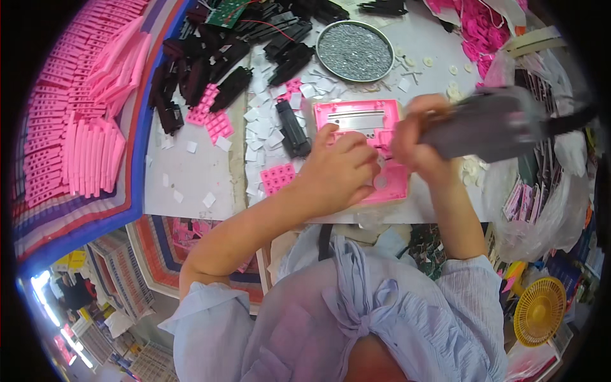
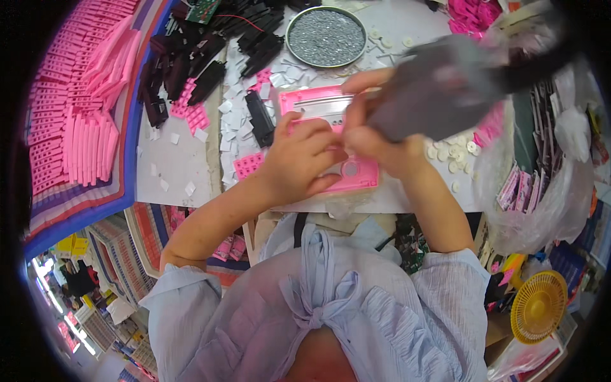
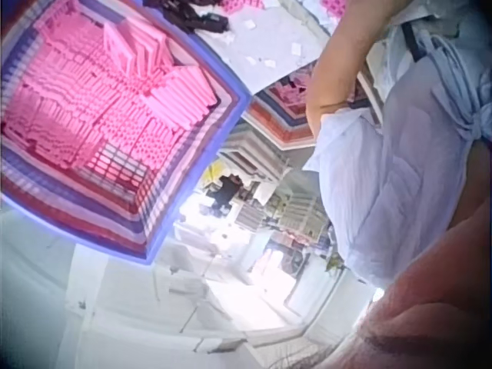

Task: Assembling a pink toy calculator by inserting buttons, wiring, and a circuit board into the housing.

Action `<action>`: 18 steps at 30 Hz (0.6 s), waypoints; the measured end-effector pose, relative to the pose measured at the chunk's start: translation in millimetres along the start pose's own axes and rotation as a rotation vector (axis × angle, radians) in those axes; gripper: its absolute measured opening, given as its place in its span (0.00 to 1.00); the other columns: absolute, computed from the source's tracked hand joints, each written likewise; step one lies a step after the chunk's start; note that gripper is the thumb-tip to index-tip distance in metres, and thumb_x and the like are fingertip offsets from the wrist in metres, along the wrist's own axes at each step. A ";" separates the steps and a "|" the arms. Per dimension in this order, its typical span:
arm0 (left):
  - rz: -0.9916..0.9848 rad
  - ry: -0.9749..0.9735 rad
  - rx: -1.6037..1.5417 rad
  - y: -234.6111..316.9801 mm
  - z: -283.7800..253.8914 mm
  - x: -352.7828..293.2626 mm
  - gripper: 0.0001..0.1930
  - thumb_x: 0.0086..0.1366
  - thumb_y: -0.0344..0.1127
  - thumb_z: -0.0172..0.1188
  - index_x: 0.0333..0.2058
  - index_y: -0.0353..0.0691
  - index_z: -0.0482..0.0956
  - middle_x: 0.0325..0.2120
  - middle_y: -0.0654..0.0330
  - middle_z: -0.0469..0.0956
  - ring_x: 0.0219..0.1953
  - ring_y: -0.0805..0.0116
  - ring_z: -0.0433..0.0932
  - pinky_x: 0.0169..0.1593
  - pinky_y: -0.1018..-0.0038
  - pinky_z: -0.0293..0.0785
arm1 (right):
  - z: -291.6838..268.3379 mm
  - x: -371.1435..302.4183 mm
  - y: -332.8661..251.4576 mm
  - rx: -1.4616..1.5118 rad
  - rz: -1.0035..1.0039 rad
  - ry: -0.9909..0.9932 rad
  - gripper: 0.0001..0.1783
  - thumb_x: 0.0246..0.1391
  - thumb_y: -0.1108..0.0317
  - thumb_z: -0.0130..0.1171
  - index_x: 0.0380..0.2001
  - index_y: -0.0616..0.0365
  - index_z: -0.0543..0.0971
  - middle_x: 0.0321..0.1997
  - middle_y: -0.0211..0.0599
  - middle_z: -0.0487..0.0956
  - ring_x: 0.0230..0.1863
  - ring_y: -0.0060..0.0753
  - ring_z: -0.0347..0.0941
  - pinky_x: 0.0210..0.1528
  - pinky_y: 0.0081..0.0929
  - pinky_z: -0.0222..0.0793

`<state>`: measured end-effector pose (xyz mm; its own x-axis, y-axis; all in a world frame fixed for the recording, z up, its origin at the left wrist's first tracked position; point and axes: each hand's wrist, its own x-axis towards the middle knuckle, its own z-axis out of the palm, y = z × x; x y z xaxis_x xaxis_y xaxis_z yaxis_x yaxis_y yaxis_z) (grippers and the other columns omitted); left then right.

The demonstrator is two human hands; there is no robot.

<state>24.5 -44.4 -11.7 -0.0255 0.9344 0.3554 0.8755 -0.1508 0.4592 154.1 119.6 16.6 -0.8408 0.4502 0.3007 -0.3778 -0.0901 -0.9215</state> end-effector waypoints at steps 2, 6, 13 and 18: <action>-0.078 0.123 -0.010 -20.6 -12.1 -11.5 0.14 0.49 0.32 0.66 0.37 0.49 0.82 0.42 0.62 0.78 0.50 0.60 0.74 0.60 0.53 0.60 | -6.8 11.6 -16.1 0.118 -0.153 0.042 0.24 0.52 0.75 0.64 0.53 0.67 0.71 0.22 0.29 0.72 0.21 0.19 0.65 0.24 0.22 0.61; -0.202 0.056 0.182 -62.1 -59.0 -25.5 0.22 0.46 0.21 0.61 0.43 0.47 0.82 0.45 0.56 0.76 0.52 0.54 0.73 0.57 0.58 0.65 | -25.9 29.2 -45.5 0.039 -0.189 0.122 0.26 0.55 0.74 0.63 0.56 0.67 0.69 0.21 0.31 0.72 0.19 0.21 0.63 0.22 0.21 0.60; -0.352 -0.010 0.112 -67.6 -98.1 -34.6 0.18 0.52 0.23 0.62 0.44 0.40 0.80 0.46 0.52 0.75 0.51 0.50 0.74 0.52 0.63 0.72 | -36.3 46.6 -45.4 -0.452 -0.072 0.453 0.25 0.58 0.77 0.58 0.59 0.68 0.67 0.29 0.30 0.73 0.26 0.20 0.67 0.27 0.21 0.64; -0.540 -0.155 0.103 -31.2 -92.5 -87.4 0.16 0.51 0.31 0.69 0.41 0.40 0.78 0.39 0.56 0.75 0.47 0.51 0.74 0.50 0.61 0.68 | -63.0 45.0 -36.7 -0.676 -0.252 0.485 0.27 0.58 0.73 0.67 0.57 0.69 0.69 0.35 0.31 0.81 0.33 0.19 0.76 0.34 0.15 0.70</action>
<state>-45.3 -151.2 18.2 -0.4183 0.9076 -0.0352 0.8003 0.3866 0.4583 154.5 199.1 48.5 -0.4467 0.7283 0.5197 -0.0898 0.5414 -0.8360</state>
